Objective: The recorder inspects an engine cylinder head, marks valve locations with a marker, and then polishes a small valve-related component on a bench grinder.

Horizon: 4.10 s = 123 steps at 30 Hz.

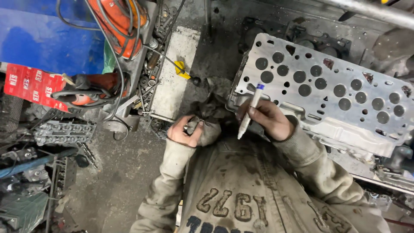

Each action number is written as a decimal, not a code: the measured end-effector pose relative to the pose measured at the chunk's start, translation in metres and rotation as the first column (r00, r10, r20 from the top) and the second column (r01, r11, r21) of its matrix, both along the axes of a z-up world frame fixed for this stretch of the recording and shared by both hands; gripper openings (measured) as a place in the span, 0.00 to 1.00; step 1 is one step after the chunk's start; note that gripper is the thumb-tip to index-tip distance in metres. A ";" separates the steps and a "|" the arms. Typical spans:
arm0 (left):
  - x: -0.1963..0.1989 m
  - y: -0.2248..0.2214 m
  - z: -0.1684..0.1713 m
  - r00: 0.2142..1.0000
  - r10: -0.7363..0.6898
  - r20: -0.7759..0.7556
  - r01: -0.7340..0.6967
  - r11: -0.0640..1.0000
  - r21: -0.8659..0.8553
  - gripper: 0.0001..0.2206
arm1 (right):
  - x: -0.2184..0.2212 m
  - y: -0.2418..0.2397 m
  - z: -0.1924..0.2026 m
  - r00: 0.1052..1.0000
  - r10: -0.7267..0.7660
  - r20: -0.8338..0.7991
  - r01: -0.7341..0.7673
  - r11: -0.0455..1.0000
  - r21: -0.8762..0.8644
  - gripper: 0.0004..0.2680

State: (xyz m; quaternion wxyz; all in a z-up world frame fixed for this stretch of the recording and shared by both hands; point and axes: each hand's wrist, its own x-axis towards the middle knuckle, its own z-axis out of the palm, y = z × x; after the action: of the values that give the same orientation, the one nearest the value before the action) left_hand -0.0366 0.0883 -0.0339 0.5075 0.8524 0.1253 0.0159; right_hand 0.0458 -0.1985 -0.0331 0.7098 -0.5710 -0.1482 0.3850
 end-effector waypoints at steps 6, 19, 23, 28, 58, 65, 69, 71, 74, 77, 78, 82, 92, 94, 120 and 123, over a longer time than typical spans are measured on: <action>0.008 -0.004 -0.052 0.992 -0.064 -0.107 0.076 0.991 0.109 0.23 | 0.001 -0.005 0.070 0.896 -0.197 0.398 0.289 0.938 -0.188 0.08; -0.017 -0.004 -0.138 0.979 -0.202 -0.010 0.202 0.974 0.102 0.23 | 0.019 -0.008 0.081 0.645 0.154 0.749 0.490 0.669 -0.559 0.06; -0.018 -0.004 -0.149 0.970 -0.243 0.022 0.240 0.966 0.092 0.26 | 0.019 0.003 0.082 0.552 0.186 0.813 0.477 0.729 -0.491 0.06; -0.012 -0.005 -0.129 0.972 -0.220 -0.080 0.225 0.973 0.059 0.29 | 0.019 0.008 0.080 0.519 0.216 0.827 0.464 0.741 -0.485 0.05; 0.011 -0.059 0.092 0.699 -0.380 0.606 0.441 0.896 0.054 0.11 | -0.046 -0.042 0.053 0.811 -0.432 -0.394 0.574 0.717 0.396 0.13; 0.013 -0.065 0.100 0.686 -0.443 0.577 0.464 0.877 0.121 0.11 | -0.050 -0.039 0.051 0.818 -0.458 -0.350 0.570 0.729 0.379 0.14; 0.013 -0.067 0.090 0.691 -0.433 0.579 0.455 0.883 0.117 0.11 | -0.050 -0.040 0.051 0.809 -0.473 -0.350 0.581 0.733 0.353 0.13; 0.013 -0.067 0.087 0.685 -0.419 0.596 0.454 0.885 0.101 0.11 | -0.048 -0.039 0.052 0.811 -0.473 -0.344 0.578 0.739 0.346 0.14; 0.014 -0.066 0.083 0.670 -0.416 0.615 0.451 0.886 0.108 0.10 | -0.047 -0.039 0.051 0.813 -0.480 -0.331 0.577 0.742 0.341 0.15; 0.013 -0.067 0.082 0.675 -0.407 0.615 0.433 0.894 0.116 0.10 | -0.047 -0.038 0.050 0.812 -0.484 -0.326 0.579 0.739 0.345 0.15; 0.013 -0.067 0.082 0.676 -0.408 0.614 0.435 0.893 0.115 0.10 | -0.047 -0.038 0.051 0.811 -0.485 -0.327 0.580 0.739 0.344 0.15; 0.013 -0.069 0.084 0.681 -0.394 0.617 0.420 0.901 0.111 0.09 | -0.048 -0.037 0.051 0.818 -0.484 -0.311 0.572 0.745 0.344 0.15; 0.009 -0.061 0.085 0.726 -0.370 0.581 0.395 0.914 0.088 0.09 | -0.041 -0.054 0.043 0.726 -0.611 -0.316 0.688 0.639 0.345 0.15; 0.009 -0.054 0.087 0.751 -0.361 0.552 0.395 0.917 0.062 0.09 | -0.040 -0.066 0.049 0.672 -0.686 -0.279 0.736 0.579 0.350 0.15; 0.023 -0.058 -0.001 0.980 -0.107 0.168 0.191 0.736 -0.649 0.09 | -0.069 -0.050 0.042 0.833 -0.553 -0.036 0.536 0.788 0.303 0.08; 0.018 -0.068 -0.003 0.993 -0.082 0.089 0.121 0.632 -0.765 0.10 | -0.077 -0.022 0.042 0.923 -0.386 0.010 0.384 0.920 0.073 0.16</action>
State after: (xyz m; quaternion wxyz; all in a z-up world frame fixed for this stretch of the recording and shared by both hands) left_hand -0.0186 0.0204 -0.0368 0.8244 0.5608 0.0602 -0.0479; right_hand -0.0308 -0.2209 0.0089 0.7891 -0.5686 -0.0551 0.2257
